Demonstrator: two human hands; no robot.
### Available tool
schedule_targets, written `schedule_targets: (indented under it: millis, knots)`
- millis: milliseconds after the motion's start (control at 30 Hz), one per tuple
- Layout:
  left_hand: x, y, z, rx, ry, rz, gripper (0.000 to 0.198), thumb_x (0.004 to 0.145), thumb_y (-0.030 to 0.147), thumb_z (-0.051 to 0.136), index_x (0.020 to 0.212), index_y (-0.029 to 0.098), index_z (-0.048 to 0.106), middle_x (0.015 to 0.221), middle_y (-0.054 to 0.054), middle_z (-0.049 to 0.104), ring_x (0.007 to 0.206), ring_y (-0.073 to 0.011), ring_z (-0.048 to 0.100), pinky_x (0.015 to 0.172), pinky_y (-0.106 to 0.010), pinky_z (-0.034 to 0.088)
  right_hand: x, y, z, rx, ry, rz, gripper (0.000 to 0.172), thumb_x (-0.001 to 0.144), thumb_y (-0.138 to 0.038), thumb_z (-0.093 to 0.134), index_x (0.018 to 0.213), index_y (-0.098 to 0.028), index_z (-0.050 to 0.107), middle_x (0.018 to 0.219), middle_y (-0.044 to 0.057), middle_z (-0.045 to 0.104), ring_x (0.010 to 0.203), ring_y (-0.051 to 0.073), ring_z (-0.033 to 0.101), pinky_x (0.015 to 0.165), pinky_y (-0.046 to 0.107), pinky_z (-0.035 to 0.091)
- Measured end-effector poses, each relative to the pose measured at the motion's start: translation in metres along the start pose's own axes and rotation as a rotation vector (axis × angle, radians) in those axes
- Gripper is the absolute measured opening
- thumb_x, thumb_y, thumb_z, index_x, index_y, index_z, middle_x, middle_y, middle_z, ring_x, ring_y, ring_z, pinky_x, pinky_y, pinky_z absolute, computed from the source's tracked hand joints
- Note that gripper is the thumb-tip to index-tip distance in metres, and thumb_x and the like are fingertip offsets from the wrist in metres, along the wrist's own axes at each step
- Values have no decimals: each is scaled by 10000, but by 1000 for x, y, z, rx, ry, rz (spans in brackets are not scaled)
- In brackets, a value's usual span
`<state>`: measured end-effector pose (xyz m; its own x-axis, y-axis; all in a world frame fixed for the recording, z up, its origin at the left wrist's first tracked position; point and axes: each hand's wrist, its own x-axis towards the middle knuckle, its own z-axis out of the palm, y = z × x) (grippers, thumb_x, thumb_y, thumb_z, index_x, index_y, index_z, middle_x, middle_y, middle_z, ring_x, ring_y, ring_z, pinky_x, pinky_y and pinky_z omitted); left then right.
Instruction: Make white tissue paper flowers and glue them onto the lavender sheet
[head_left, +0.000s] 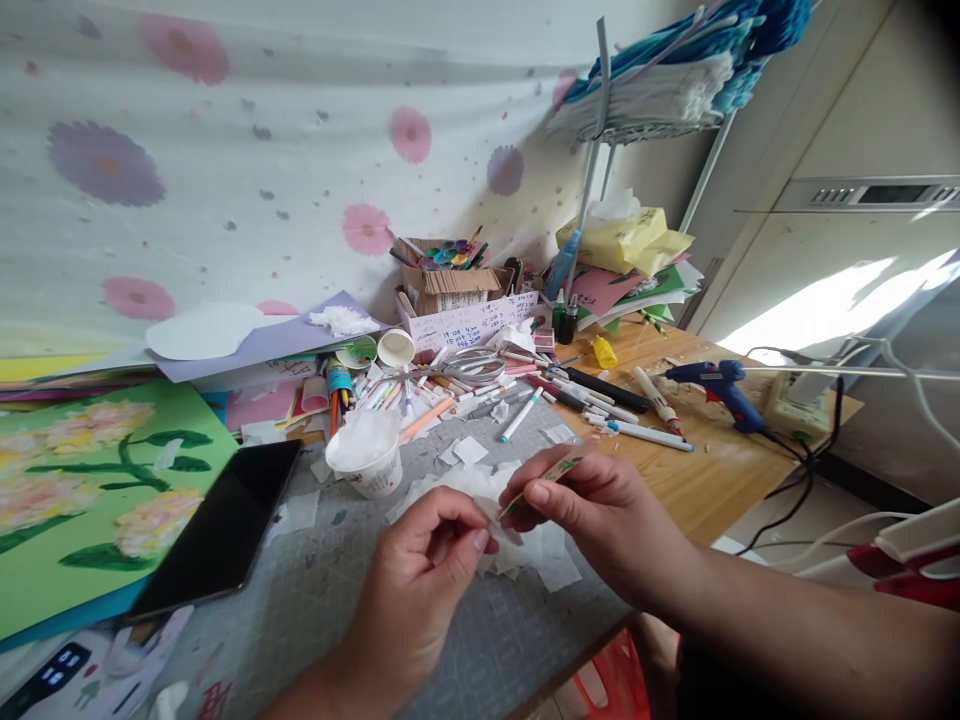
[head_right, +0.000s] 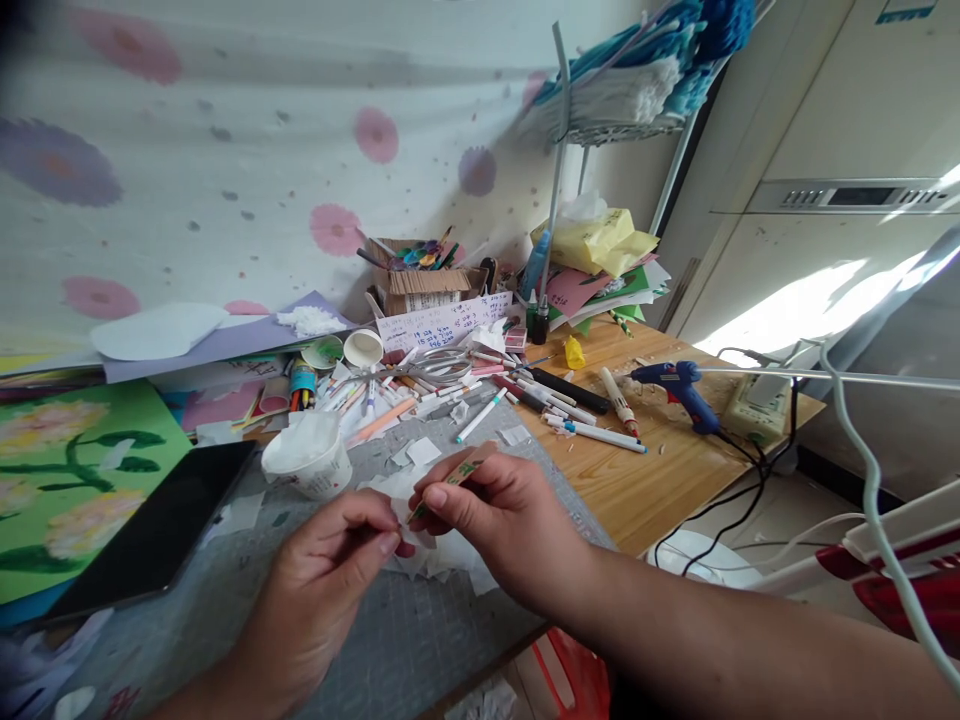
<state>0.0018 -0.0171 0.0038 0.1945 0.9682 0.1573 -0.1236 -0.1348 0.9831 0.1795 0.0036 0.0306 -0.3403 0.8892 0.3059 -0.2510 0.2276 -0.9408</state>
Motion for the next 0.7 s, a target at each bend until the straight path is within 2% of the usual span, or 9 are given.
schedule_targets:
  millis: [167,367,500,700]
  knots:
    - [-1,2,0,-155,-50,-44,162,863,274,547,773,196,655,752,-7,639,766,-163,568,733,-259,444,0,-5,1,-256,-71,-162,118,864,-189,589,848,-139,694,783,61,677,738,146,635,696,274,514]
    - [4,0,1,-124,13,-182,116,806,247,625,714,180,644,690,6,635,711,-141,560,681,-235,436,-1,-3,1,-404,-103,-286,88,860,-156,591,868,-137,677,767,65,692,713,153,651,683,280,525]
    - [5,-3,-1,-99,41,-190,123,792,231,621,680,181,619,659,16,612,692,-131,542,668,-229,422,2,0,-2,-383,-77,-244,104,860,-176,596,824,-141,688,804,73,695,751,158,652,697,283,528]
    - [5,-9,-7,-28,33,-161,150,821,278,608,699,191,609,674,25,609,698,-124,520,666,-224,399,8,2,-9,-181,-27,-75,137,869,-216,594,792,-144,682,761,41,670,691,114,632,643,230,522]
